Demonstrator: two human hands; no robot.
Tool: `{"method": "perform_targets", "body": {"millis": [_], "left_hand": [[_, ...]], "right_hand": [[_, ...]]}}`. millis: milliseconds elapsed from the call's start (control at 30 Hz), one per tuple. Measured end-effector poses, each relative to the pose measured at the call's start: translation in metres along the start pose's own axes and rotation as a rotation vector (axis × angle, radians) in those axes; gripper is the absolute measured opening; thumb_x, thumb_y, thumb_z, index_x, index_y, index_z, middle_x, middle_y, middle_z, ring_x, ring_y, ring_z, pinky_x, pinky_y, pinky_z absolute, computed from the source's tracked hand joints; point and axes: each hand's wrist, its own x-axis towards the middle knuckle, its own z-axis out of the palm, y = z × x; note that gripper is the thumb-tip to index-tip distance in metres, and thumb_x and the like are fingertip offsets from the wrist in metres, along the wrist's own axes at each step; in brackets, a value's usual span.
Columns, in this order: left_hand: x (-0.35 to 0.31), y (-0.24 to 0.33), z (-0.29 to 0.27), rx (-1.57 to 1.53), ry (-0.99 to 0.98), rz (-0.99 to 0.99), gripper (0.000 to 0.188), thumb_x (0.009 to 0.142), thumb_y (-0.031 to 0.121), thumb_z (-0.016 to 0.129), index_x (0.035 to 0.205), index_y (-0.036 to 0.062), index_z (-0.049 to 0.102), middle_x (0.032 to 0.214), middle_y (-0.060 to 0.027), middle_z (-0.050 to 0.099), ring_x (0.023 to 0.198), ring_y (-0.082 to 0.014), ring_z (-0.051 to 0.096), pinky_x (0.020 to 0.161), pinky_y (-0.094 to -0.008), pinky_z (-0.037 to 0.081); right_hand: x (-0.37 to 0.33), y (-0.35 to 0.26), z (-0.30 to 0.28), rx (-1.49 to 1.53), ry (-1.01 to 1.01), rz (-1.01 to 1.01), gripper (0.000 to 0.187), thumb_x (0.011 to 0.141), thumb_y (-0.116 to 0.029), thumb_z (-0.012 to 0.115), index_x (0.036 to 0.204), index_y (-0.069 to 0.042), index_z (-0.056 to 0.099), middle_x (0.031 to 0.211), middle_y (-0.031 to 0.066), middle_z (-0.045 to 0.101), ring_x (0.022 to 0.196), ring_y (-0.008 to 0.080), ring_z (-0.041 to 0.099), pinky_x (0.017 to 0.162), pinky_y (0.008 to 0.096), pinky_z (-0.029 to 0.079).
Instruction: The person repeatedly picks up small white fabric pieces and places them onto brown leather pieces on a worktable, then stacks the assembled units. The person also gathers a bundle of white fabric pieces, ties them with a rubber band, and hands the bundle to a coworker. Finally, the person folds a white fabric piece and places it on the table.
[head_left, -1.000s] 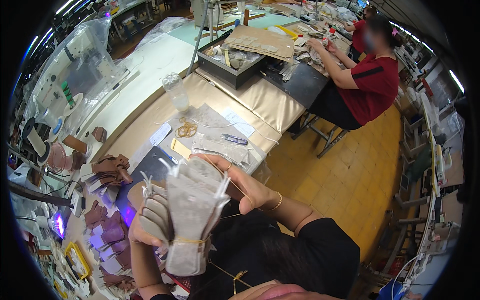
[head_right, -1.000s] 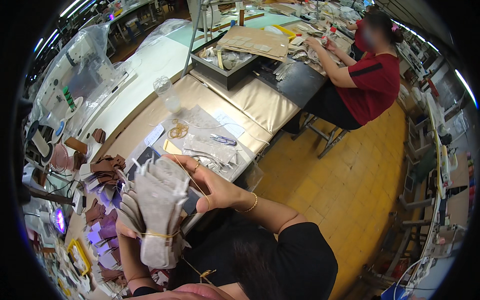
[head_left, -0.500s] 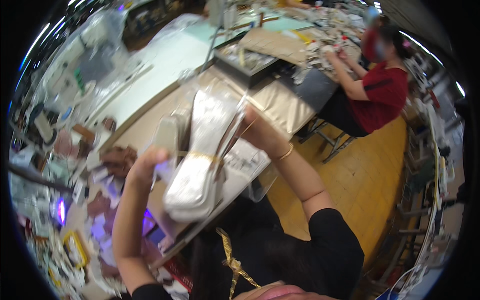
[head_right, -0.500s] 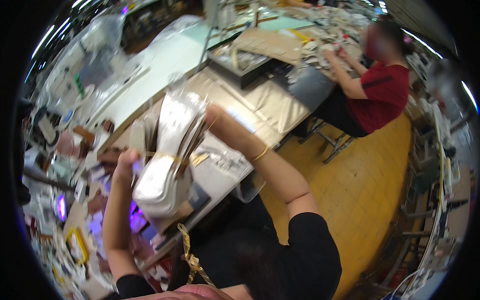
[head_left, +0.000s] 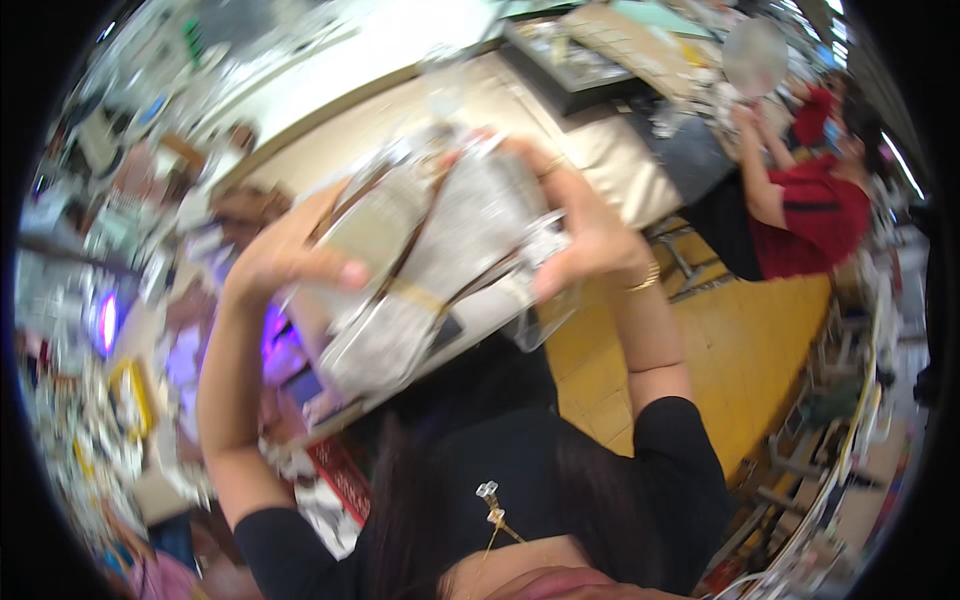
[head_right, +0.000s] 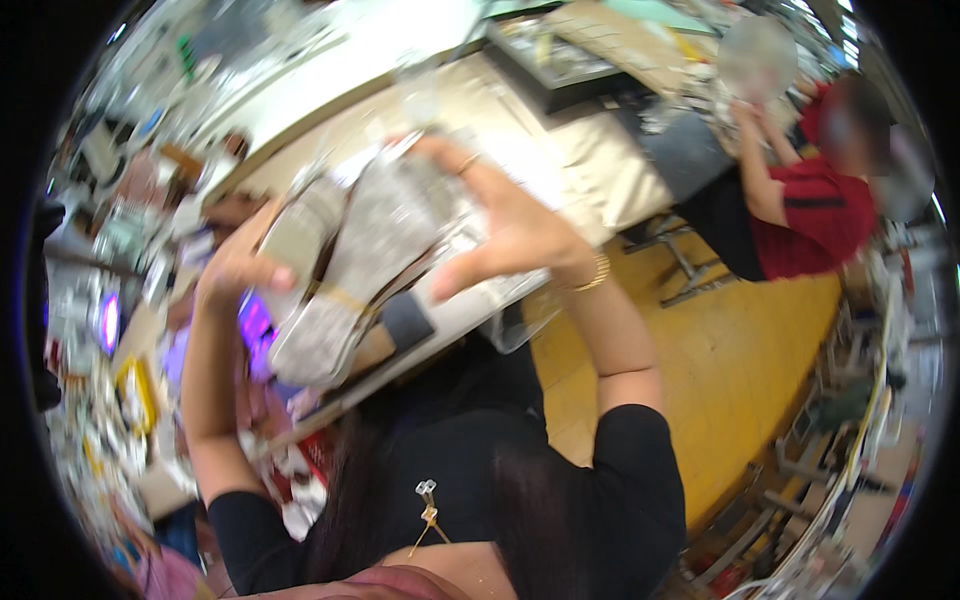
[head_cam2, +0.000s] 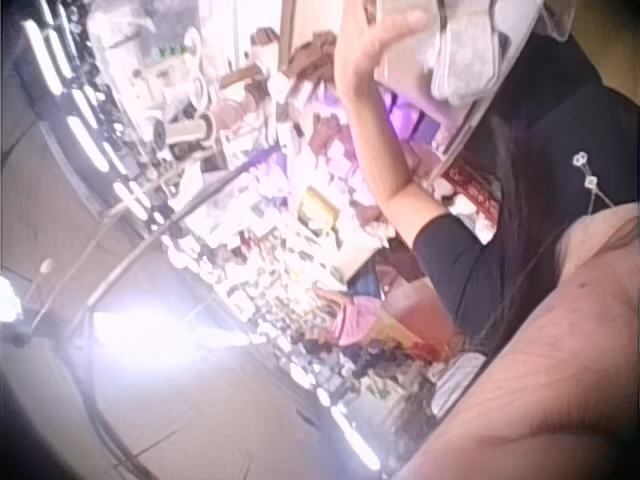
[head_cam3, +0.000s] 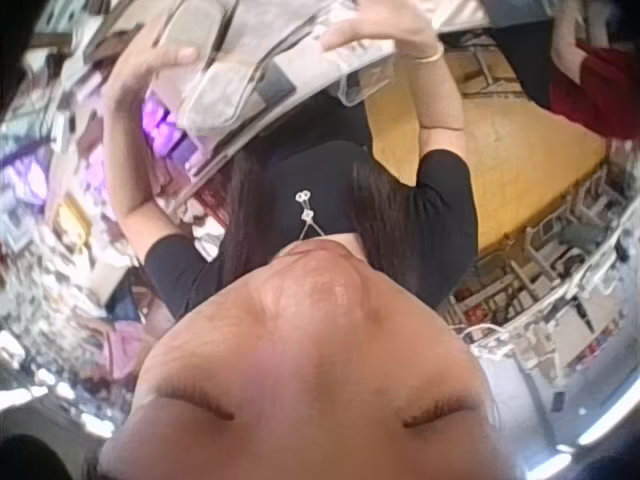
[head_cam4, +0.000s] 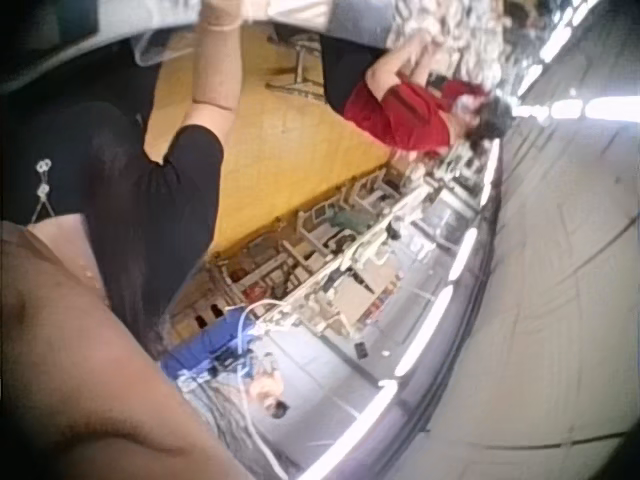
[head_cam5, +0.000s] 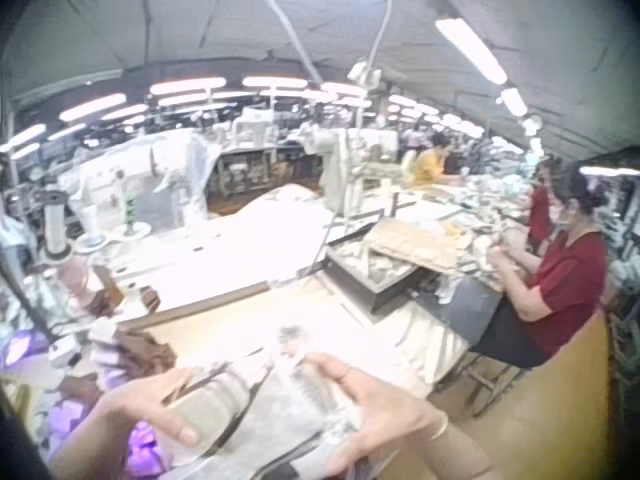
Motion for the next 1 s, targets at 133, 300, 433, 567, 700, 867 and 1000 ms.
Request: {"method": "perform_targets", "body": {"millis": [133,300,433,567,700,867,1000], "left_hand": [[0.01,0.029,0.02,0.165,-0.089,-0.025,0.095,0.061,0.036,0.088,0.136,-0.0049,0.047,0.122,-0.0128,0.06,0.116,-0.0214,0.055,0.104,-0.0347,0.039],[0.016,0.037,0.042,0.592,-0.153,-0.26,0.084,0.066,0.039,0.083,0.129,-0.0055,0.051,0.115,-0.0241,0.063,0.101,-0.0311,0.064,0.088,-0.0376,0.05],[0.022,0.01,0.04,0.37,-0.094,-0.289,0.084,0.074,0.047,0.077,0.132,-0.0056,0.05,0.124,-0.0223,0.058,0.109,-0.027,0.061,0.094,-0.0358,0.047],[0.009,-0.009,0.037,0.031,0.008,-0.218,0.084,0.08,0.047,0.073,0.138,-0.0075,0.045,0.129,-0.0175,0.053,0.116,-0.0224,0.053,0.102,-0.0333,0.039],[0.002,-0.018,0.043,-0.209,0.095,-0.198,0.085,0.08,0.042,0.073,0.142,-0.0066,0.04,0.132,-0.0154,0.053,0.121,-0.0232,0.05,0.106,-0.0338,0.035],[0.003,-0.029,0.045,-0.255,0.237,-0.106,0.087,0.078,0.042,0.076,0.143,-0.0044,0.039,0.133,-0.0148,0.054,0.121,-0.0231,0.051,0.106,-0.0341,0.036],[0.003,-0.045,0.044,-0.324,0.395,0.028,0.088,0.077,0.045,0.076,0.142,-0.0029,0.04,0.131,-0.0136,0.055,0.122,-0.023,0.052,0.106,-0.0345,0.036]], "right_hand": [[0.012,-0.006,0.004,-0.39,-0.094,-0.205,0.115,0.053,-0.04,0.094,0.147,-0.004,0.038,0.139,0.0122,0.052,0.133,0.0307,0.042,0.113,0.0445,0.03],[0.028,-0.014,0.034,-0.92,-0.236,-0.329,0.112,0.052,-0.05,0.089,0.145,-0.01,0.043,0.137,0.0088,0.049,0.134,0.0347,0.038,0.108,0.0699,0.021],[0.03,-0.012,0.035,-0.994,-0.274,-0.347,0.104,0.053,-0.053,0.088,0.141,-0.015,0.047,0.142,0.0079,0.04,0.137,0.0375,0.03,0.106,0.0744,0.016],[0.024,-0.003,0.026,-0.848,-0.187,-0.4,0.088,0.054,-0.057,0.085,0.128,-0.017,0.059,0.144,0.0091,0.037,0.137,0.04,0.025,0.107,0.0724,0.016],[0.014,0.005,0.016,-0.611,-0.007,-0.295,0.063,0.059,-0.062,0.08,0.102,-0.017,0.072,0.144,0.0101,0.037,0.137,0.0396,0.023,0.111,0.0642,0.016],[0.001,0.014,0.012,-0.608,-0.08,-0.229,0.036,0.084,-0.05,0.07,0.073,-0.015,0.074,0.145,0.0109,0.038,0.139,0.0362,0.024,0.113,0.0528,0.016],[-0.011,0.018,0.008,-0.737,0.011,-0.14,0.034,0.09,-0.043,0.067,0.076,-0.013,0.074,0.146,0.0119,0.038,0.141,0.0351,0.024,0.115,0.0523,0.016]]}}
